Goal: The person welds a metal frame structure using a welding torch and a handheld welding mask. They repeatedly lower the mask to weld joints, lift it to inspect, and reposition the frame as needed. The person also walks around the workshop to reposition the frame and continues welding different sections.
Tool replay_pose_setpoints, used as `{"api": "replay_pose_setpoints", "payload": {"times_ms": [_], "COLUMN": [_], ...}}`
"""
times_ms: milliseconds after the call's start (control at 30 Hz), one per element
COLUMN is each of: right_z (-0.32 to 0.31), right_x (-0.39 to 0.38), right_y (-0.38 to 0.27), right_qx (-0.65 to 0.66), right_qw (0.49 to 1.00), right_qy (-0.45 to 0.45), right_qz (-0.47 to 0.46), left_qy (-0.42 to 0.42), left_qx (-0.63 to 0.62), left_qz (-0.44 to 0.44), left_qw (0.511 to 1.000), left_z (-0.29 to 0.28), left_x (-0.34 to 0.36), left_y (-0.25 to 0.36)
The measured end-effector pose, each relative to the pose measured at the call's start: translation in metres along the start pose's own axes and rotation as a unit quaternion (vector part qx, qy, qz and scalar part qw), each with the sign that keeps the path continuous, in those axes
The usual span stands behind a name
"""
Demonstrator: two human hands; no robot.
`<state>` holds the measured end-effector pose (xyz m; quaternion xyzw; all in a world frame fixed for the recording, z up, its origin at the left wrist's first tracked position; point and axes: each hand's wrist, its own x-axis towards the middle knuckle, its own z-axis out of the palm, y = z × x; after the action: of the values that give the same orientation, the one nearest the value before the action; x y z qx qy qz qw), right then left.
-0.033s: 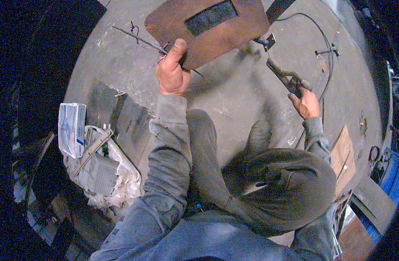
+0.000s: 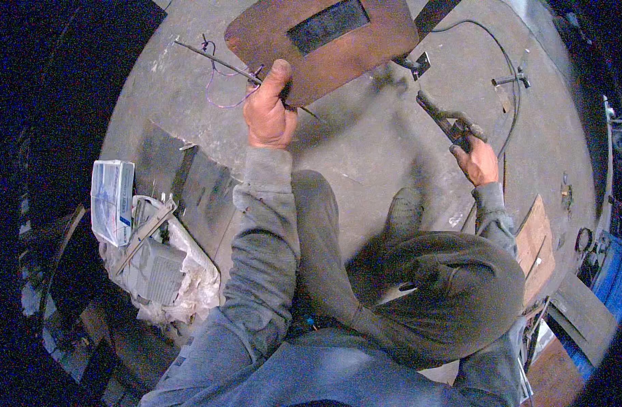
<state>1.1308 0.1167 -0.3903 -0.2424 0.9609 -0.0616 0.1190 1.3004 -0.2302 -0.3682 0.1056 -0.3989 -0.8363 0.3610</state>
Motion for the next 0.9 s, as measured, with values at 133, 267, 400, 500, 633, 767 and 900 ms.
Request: {"api": "replay_pose_setpoints", "payload": {"times_ms": [133, 267, 400, 500, 633, 767, 900], "right_z": [-0.006, -0.005, -0.001, 0.015, 0.013, 0.007, -0.015], "right_x": [0.001, 0.003, 0.01, 0.013, 0.012, 0.009, 0.006], "right_y": [-0.011, -0.01, -0.003, 0.036, 0.02, 0.005, -0.021], "right_qx": [-0.019, -0.027, -0.024, -0.009, -0.002, -0.001, -0.074], "right_qw": [1.0, 1.0, 0.999, 0.994, 0.995, 0.999, 0.991], "right_qy": [-0.006, 0.008, -0.002, 0.052, 0.058, 0.049, -0.072], "right_qz": [0.004, 0.0, -0.028, -0.094, -0.082, -0.008, 0.091], "left_qy": [-0.006, -0.074, -0.155, -0.21, -0.187, -0.183, -0.107], "left_qx": [-0.027, 0.066, 0.013, 0.002, 0.034, 0.016, 0.083], "left_qz": [-0.022, -0.151, -0.212, -0.22, -0.202, -0.222, -0.188], "left_qw": [0.999, 0.984, 0.965, 0.953, 0.961, 0.958, 0.973], "left_z": [0.0, -0.002, 0.01, 0.022, 0.024, 0.022, 0.026], "left_x": [-0.002, -0.01, -0.016, -0.014, -0.016, -0.013, -0.017], "left_y": [-0.002, -0.001, -0.008, -0.012, -0.004, -0.01, -0.012]}}
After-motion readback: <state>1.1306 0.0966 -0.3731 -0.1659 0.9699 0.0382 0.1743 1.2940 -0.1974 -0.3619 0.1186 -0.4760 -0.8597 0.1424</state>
